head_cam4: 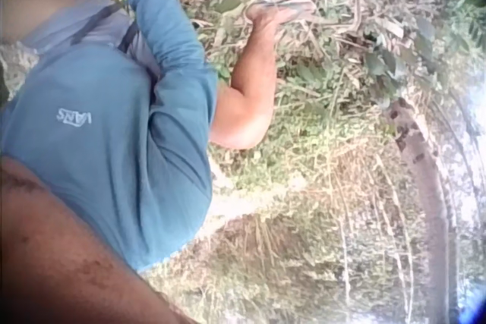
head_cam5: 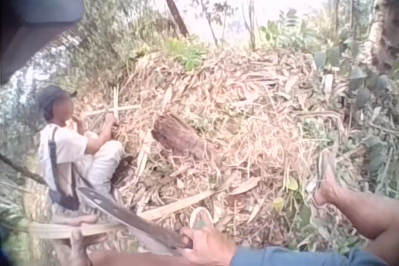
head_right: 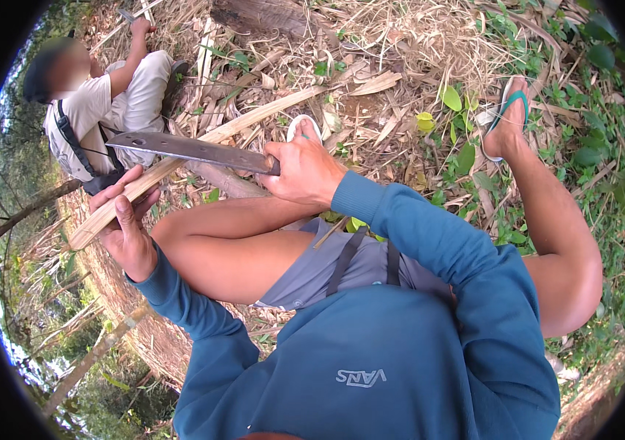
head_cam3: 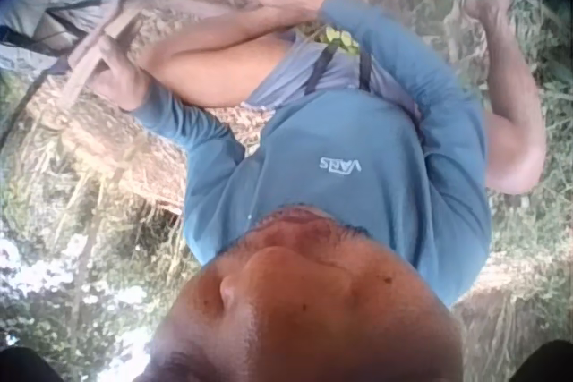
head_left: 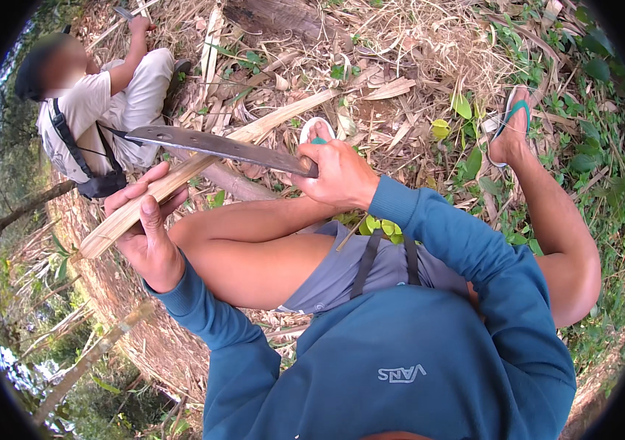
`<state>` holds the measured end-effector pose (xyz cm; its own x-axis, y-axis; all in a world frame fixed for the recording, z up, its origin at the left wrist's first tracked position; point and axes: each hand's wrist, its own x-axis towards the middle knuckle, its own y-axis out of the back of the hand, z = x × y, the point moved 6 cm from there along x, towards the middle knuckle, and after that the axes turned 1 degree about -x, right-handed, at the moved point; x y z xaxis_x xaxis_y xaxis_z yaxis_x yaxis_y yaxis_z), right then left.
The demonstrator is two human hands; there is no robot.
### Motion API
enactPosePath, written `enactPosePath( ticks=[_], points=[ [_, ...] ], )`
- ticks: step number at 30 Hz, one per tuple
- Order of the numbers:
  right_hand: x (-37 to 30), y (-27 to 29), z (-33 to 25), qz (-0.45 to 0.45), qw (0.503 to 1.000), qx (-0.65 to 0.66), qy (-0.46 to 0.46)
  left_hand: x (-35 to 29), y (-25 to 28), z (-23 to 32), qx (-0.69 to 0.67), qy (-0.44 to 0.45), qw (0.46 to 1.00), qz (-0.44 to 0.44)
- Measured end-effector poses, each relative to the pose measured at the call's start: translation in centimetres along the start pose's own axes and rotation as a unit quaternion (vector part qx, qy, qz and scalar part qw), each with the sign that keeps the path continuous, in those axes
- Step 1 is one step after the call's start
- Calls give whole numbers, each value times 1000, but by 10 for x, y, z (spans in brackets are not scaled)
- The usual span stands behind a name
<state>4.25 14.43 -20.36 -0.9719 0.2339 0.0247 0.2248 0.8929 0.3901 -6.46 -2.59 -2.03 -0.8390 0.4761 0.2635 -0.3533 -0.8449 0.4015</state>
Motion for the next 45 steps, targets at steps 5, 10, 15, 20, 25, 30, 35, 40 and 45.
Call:
enactPosePath(
  ticks=[5, 10, 15, 20, 25, 30, 35, 40, 45],
  points=[
    [2, -7, 27, 25, 998, 8, -64, 2, 4, 0, 5, 12, 1000, 1],
    [6, 3, 1, 4, 1000, 3, -2, 0, -6, 2, 0, 3, 1000, -12],
    [11, 0, 10, -26, 999, 4, -30, 5, 2, -6, 3, 23, 1000, 3],
    [6, 2, 11, 2, 1000, 13, -4, -2, -16, 4, 5, -5, 1000, -6],
    [11, 13, 25, 30, 998, -9, -63, -4, -19, 9, 15, -12, 1000, -3],
    [8, 18, -4, -21, 1000, 13, 11, -4, -25, 13, 2, -25, 1000, -15],
    [16, 16, 36, 5, 997, 20, -73, -2, -22, 16, 8, -24, 1000, -3],
    [10, 17, 18, -17, 999, 20, -37, -1, -26, 15, 17, -17, 1000, -12],
    [12, 21, 55, -25, 993, 2, -116, -5, -26, 16, 16, -9, 1000, 22]
  ],
)
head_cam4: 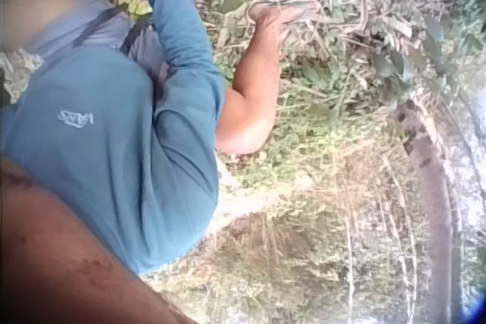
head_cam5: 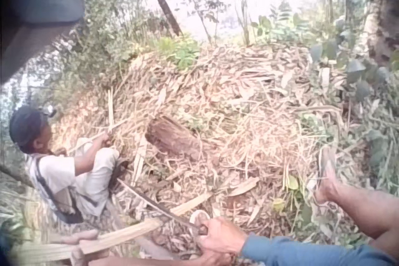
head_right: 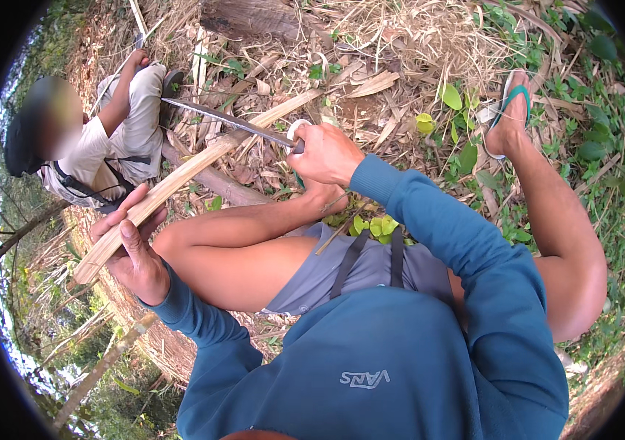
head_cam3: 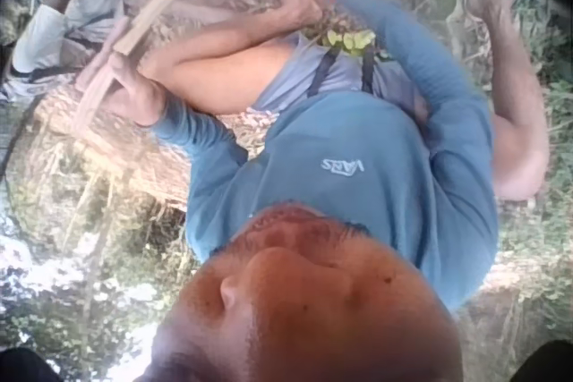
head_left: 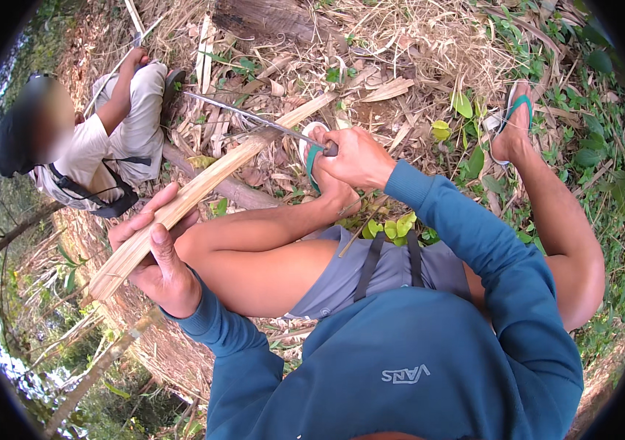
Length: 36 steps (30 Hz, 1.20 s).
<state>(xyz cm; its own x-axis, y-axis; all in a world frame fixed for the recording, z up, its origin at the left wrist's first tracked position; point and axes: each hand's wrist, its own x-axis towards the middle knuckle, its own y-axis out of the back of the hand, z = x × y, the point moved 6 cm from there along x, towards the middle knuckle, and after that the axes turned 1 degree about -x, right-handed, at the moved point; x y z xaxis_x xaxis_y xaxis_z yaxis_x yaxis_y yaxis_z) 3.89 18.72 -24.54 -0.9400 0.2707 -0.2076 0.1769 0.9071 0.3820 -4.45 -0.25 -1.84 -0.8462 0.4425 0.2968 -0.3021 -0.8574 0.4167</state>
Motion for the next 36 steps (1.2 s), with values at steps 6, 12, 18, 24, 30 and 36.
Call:
enactPosePath(
  ticks=[6, 12, 18, 24, 30, 36],
  points=[
    [-7, -11, -12, 13, 997, 36, 62, 4, -4, 2, 8, 14, 1000, -4],
    [-11, -6, -36, 62, 991, 10, 118, 1, 4, 0, 31, 6, 999, -9],
    [-3, 0, -4, 34, 999, 26, 27, 0, -4, 3, 17, 8, 1000, 4],
    [-4, -10, -21, 37, 995, 28, 91, 3, -7, 5, 17, 13, 1000, 9],
    [1, -7, -12, 38, 997, 10, 73, 0, 4, -4, 16, 3, 1000, 12],
    [9, -2, 14, 20, 999, 25, 6, 7, -7, 3, 17, -11, 1000, 14]
  ],
)
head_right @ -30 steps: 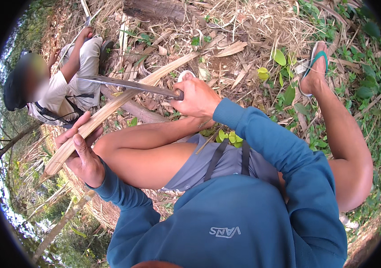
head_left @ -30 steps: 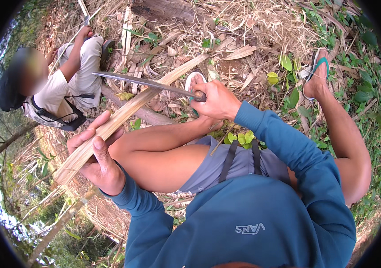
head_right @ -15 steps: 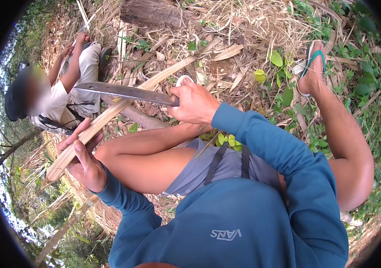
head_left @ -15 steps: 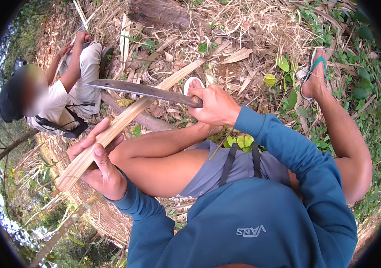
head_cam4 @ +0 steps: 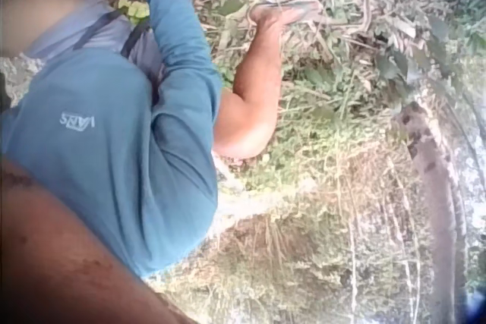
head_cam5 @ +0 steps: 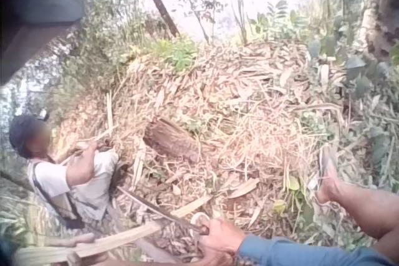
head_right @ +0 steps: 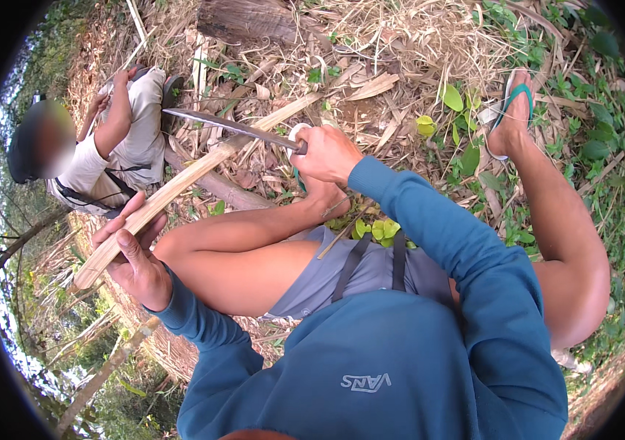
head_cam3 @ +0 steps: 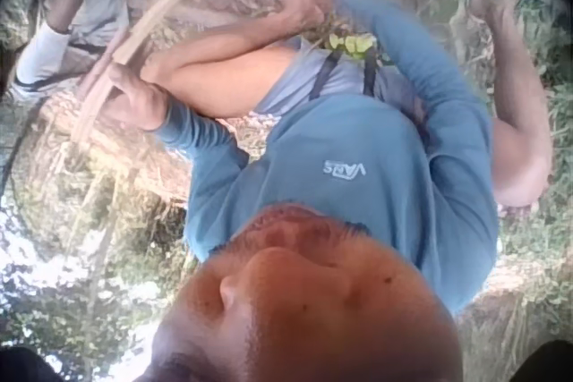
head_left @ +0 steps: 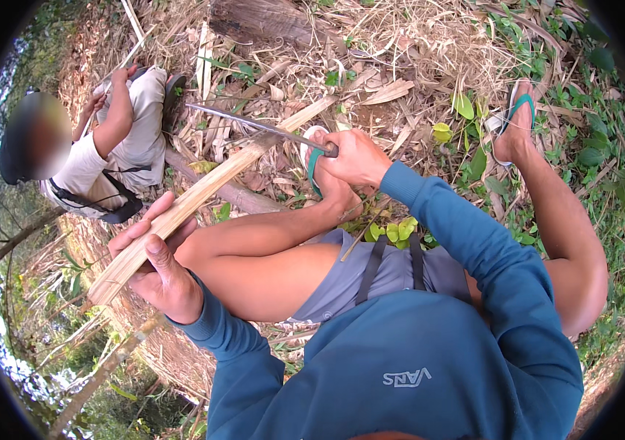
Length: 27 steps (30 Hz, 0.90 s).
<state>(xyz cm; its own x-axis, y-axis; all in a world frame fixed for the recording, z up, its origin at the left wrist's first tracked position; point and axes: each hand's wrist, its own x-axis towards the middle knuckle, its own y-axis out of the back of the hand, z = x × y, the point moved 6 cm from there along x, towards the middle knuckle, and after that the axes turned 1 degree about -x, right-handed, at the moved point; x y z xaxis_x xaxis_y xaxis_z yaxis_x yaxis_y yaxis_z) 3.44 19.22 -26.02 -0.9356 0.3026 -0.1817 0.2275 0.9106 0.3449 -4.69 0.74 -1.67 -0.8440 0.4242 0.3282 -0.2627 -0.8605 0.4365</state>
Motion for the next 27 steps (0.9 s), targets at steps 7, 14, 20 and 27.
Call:
enactPosePath(
  ticks=[7, 14, 20, 27],
  points=[
    [-6, 5, -26, -104, 994, -22, 8, -2, 3, -1, 1, 15, 1000, -1],
    [-4, 6, -1, -73, 994, -18, -82, -7, 5, -2, 19, -1, 999, -26],
    [7, -1, 14, -17, 999, -4, -45, 6, -1, 2, 16, 18, 1000, -1],
    [3, 0, 10, -57, 998, -24, -29, 1, 6, -6, 9, 17, 1000, -12]
  ],
)
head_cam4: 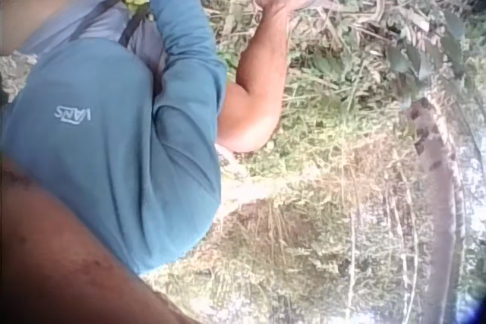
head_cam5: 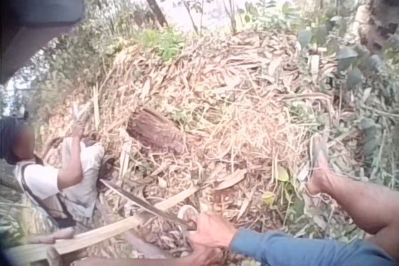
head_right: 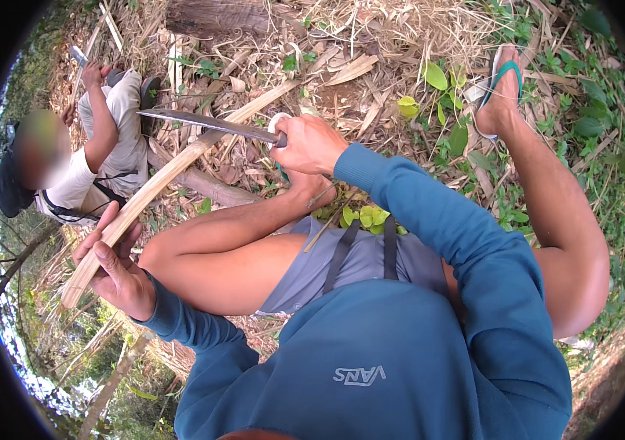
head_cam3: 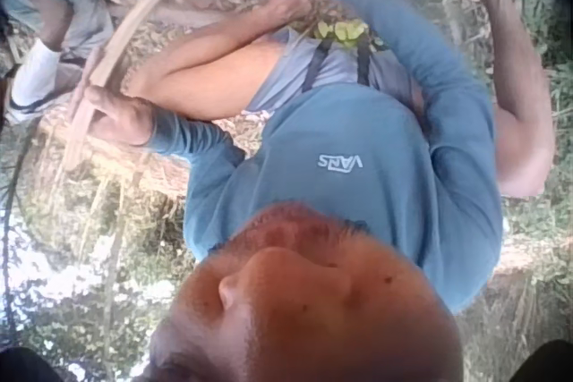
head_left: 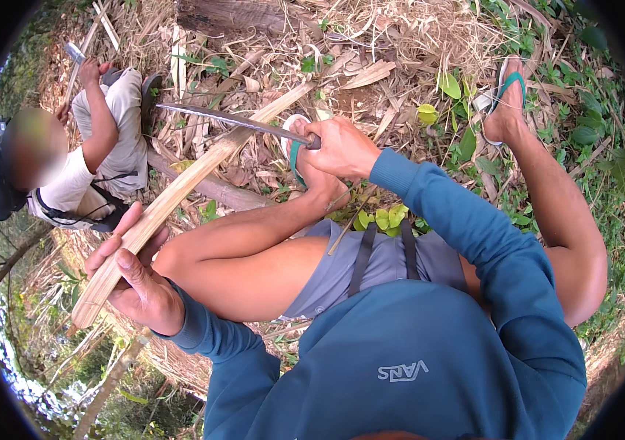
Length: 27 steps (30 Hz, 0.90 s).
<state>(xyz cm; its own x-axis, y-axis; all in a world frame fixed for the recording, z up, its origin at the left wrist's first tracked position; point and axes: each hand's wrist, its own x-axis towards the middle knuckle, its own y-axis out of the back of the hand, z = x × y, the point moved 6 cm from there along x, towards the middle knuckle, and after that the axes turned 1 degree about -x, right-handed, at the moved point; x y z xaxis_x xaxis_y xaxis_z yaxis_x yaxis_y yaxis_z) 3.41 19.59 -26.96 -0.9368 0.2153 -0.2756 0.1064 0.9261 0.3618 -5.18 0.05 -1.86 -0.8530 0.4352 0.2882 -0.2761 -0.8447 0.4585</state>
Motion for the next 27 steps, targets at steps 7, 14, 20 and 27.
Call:
enactPosePath(
  ticks=[7, 14, 20, 27],
  points=[
    [19, 8, 117, 23, 979, -69, -189, 8, 5, -3, 5, 6, 1000, 14],
    [13, 18, 140, 58, 978, -73, -189, 14, 4, -8, -21, 39, 999, 16],
    [18, 40, 127, 24, 971, -70, -227, 4, 85, -19, -58, 46, 992, 99],
    [5, 40, 154, 138, 965, -112, -192, -10, 182, 11, -56, -75, 965, 246]
  ],
)
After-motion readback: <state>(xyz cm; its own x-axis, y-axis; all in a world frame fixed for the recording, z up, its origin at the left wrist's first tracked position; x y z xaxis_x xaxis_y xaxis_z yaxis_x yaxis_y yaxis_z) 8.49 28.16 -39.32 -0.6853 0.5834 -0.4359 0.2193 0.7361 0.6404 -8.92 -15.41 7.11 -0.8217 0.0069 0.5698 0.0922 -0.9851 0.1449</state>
